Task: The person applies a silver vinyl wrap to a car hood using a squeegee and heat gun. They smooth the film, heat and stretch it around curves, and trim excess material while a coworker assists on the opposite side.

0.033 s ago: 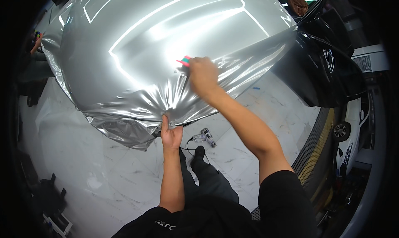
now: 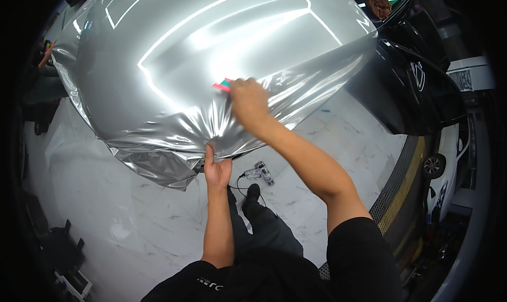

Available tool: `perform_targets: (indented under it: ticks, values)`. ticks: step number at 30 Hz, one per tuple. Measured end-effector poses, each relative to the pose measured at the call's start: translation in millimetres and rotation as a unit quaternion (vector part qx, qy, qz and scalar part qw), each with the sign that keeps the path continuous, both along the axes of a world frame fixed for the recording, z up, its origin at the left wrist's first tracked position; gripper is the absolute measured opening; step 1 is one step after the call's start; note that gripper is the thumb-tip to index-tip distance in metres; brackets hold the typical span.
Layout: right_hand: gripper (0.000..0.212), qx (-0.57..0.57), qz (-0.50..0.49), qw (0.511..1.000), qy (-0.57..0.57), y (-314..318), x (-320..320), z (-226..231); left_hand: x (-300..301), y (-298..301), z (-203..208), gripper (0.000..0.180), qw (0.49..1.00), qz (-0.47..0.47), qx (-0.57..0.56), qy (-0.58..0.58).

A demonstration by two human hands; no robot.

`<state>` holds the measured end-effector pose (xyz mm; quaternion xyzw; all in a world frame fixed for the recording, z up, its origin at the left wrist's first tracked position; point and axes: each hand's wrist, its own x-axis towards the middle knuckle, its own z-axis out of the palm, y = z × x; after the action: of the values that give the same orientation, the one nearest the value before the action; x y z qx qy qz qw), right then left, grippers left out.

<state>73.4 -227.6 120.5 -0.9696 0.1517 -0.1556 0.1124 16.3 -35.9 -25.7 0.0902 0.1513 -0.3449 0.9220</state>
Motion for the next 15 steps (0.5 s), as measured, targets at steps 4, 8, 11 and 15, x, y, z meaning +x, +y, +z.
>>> perform_targets:
  ticks: [4, 8, 11, 15]
  values:
    - [0.012, 0.103, 0.094, 0.99, 0.009, 29, 1, 7, 2, -6, 12, 0.038, 1.0, -0.002, 0.011, 0.003]
    - [0.017, 0.097, 0.003, 0.995, 0.014, -30, 22, 48, 0, -2, -2, 0.041, 1.0, -0.001, -0.001, 0.005]
    - [0.015, -0.017, -0.031, 0.999, 0.019, -49, 29, 13, -1, -8, 7, 0.041, 1.0, -0.006, -0.008, -0.004]
    - [0.012, -0.001, 0.023, 1.0, -0.005, 49, 34, -16, 0, -3, -11, 0.042, 0.999, -0.008, -0.024, -0.026]
